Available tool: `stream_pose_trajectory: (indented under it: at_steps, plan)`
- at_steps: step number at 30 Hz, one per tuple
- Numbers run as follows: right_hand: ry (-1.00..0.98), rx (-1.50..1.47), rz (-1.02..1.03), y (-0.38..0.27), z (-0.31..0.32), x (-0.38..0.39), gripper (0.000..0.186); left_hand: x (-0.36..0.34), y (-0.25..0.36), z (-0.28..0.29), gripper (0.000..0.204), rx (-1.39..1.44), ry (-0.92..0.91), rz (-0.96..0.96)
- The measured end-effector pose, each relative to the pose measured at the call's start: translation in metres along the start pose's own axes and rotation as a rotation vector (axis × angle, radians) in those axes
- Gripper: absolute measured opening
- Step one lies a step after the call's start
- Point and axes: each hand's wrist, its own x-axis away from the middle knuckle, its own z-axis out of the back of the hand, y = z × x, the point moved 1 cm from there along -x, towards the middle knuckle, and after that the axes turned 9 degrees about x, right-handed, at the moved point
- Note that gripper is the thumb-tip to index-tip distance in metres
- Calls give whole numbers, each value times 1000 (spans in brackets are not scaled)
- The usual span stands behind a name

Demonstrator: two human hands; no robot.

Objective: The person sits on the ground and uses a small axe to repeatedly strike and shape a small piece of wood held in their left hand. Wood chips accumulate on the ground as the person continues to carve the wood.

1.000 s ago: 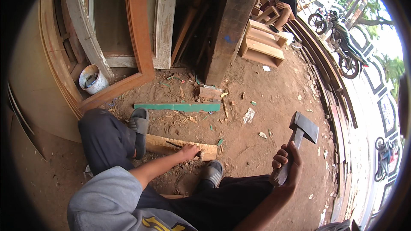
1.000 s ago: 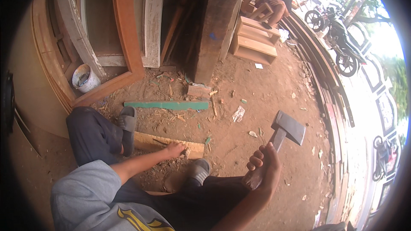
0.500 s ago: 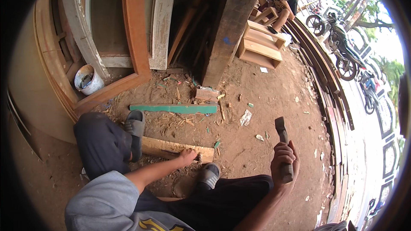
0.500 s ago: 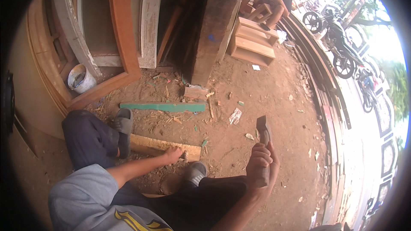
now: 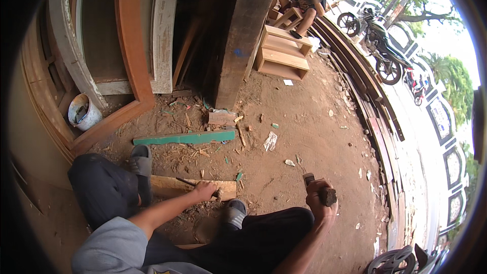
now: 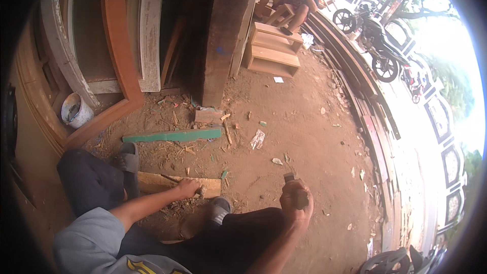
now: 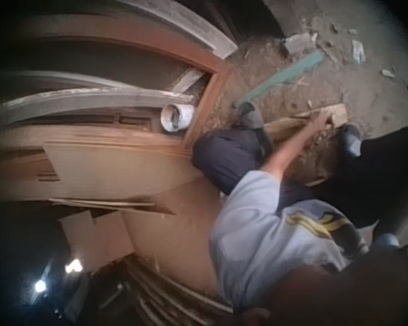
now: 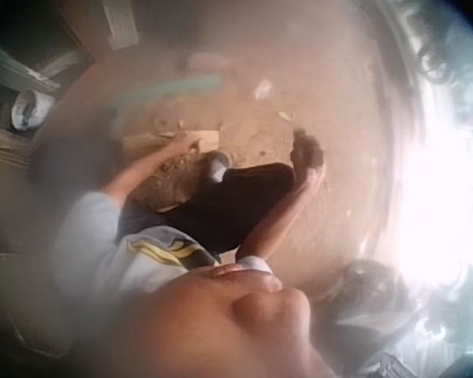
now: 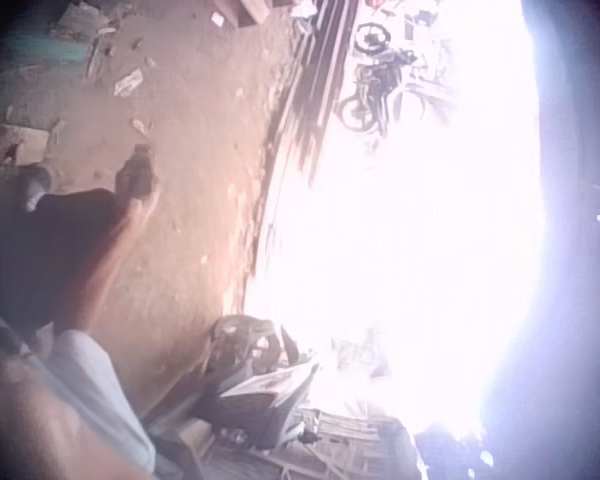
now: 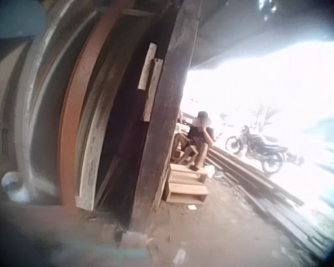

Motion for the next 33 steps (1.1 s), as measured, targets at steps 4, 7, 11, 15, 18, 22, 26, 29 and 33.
stream_pose_trajectory:
  at_steps: [4,7,11,15,18,22,26,29,33]
  plan:
    - [129,-125,66,-8,3,5,9,4,21,-11,24,59,22,71]
    - [159,-180,63,-4,0,13,9,7,22,-15,22,64,97,23]
    - [133,-209,39,-1,-3,13,11,12,17,-19,21,24,42,-25]
    - [93,-215,57,-13,2,10,14,19,21,-20,22,-44,24,-61]
    - [199,-213,40,6,-6,13,16,26,16,-34,23,-99,90,-111]
    - [126,-320,-7,1,1,3,14,26,9,-53,27,-37,128,-103]
    - [143,-319,-31,-2,0,5,12,21,18,-42,29,-1,108,-103]
    - [135,-229,-6,6,-2,4,11,16,27,-37,26,107,100,-13]
    - [133,-90,28,17,3,-4,6,3,23,-32,22,137,8,144]
